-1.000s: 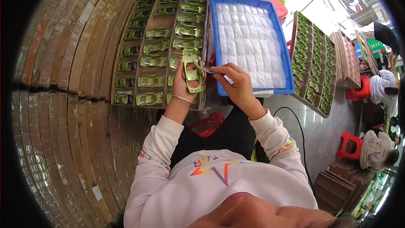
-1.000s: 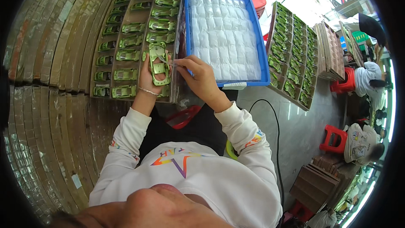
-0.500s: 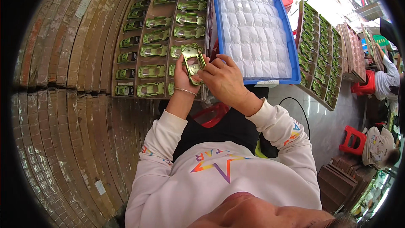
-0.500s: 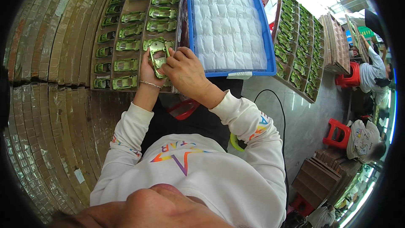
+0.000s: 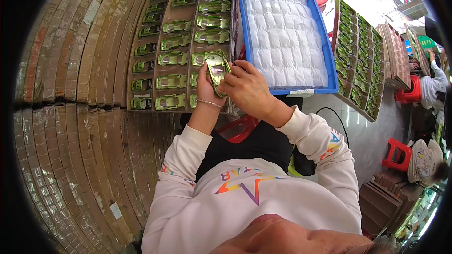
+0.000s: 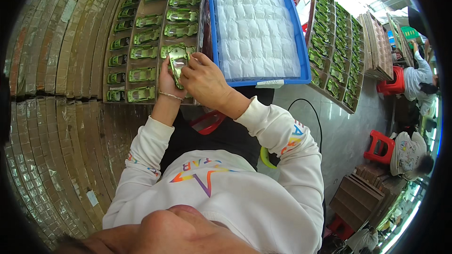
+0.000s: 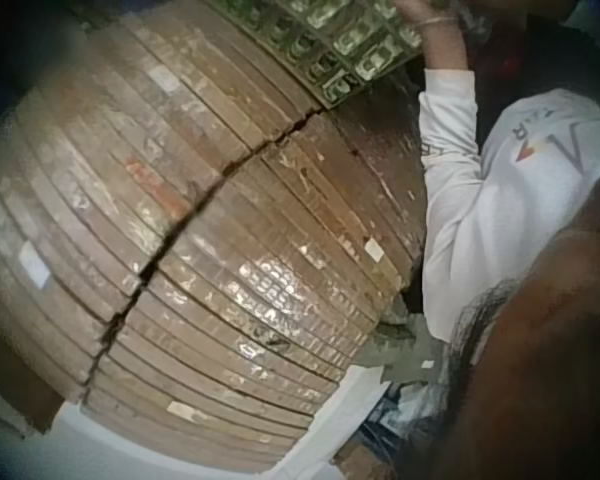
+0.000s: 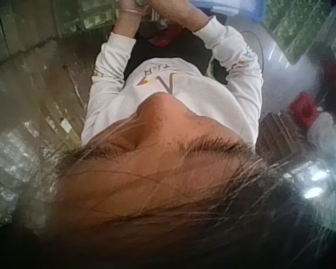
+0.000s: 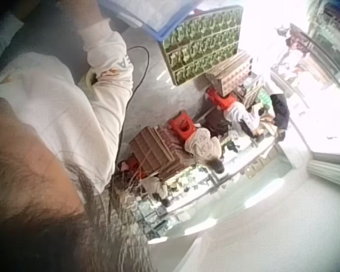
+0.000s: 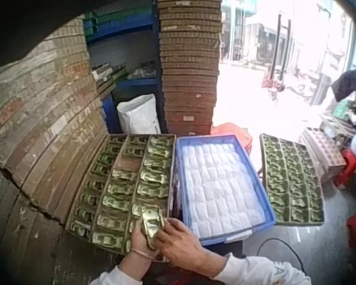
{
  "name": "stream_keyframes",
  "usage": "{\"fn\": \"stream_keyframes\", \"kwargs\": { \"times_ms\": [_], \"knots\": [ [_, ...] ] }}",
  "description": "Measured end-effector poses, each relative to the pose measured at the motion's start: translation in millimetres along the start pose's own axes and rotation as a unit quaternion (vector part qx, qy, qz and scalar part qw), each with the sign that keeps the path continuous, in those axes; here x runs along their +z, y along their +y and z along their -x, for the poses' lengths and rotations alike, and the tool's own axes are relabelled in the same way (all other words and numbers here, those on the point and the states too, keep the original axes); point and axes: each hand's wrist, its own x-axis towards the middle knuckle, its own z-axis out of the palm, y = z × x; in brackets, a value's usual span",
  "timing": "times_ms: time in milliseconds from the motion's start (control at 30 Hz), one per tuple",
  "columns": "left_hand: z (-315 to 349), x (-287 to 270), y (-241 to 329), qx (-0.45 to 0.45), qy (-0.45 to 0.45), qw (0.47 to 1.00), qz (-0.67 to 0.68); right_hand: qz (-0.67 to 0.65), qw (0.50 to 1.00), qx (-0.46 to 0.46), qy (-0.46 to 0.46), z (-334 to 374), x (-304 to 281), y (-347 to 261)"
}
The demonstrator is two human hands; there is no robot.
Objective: The person assembles toy car frames by picking up plastic window inserts from a container, pressing them into the toy car bodies by hand, and placing the assembled frames back into the tray.
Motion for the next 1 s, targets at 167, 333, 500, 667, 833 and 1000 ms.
{"fn": "stream_keyframes", "kwargs": {
  "times_ms": [167,333,500,667,833,1000],
  "knots": [
    [-4.4,-2.9,-2.6,0.015,0.008,1.0,-0.021,-0.007,1.0,-0.002,-0.011,1.2,4.4,1.9],
    [-6.6,-2.0,-3.8,0.03,0.026,0.999,-0.016,-0.013,1.0,-0.002,-0.026,3.2,6.3,2.3],
    [-5.7,3.8,-4.5,0.045,0.036,0.996,-0.075,-0.009,0.999,-0.009,-0.042,3.5,11.6,7.3],
    [-16.6,-7.6,-4.9,0.062,0.121,0.982,-0.128,-0.011,0.996,-0.043,-0.079,5.9,24.8,15.0],
    [-19.9,-11.2,-8.9,0.091,0.105,0.984,-0.112,-0.016,0.995,-0.045,-0.087,3.1,33.0,18.9],
    [-27.9,-29.7,-2.4,0.112,0.094,0.953,-0.267,-0.029,0.995,-0.039,-0.089,-4.3,34.3,21.0]
  ]
}}
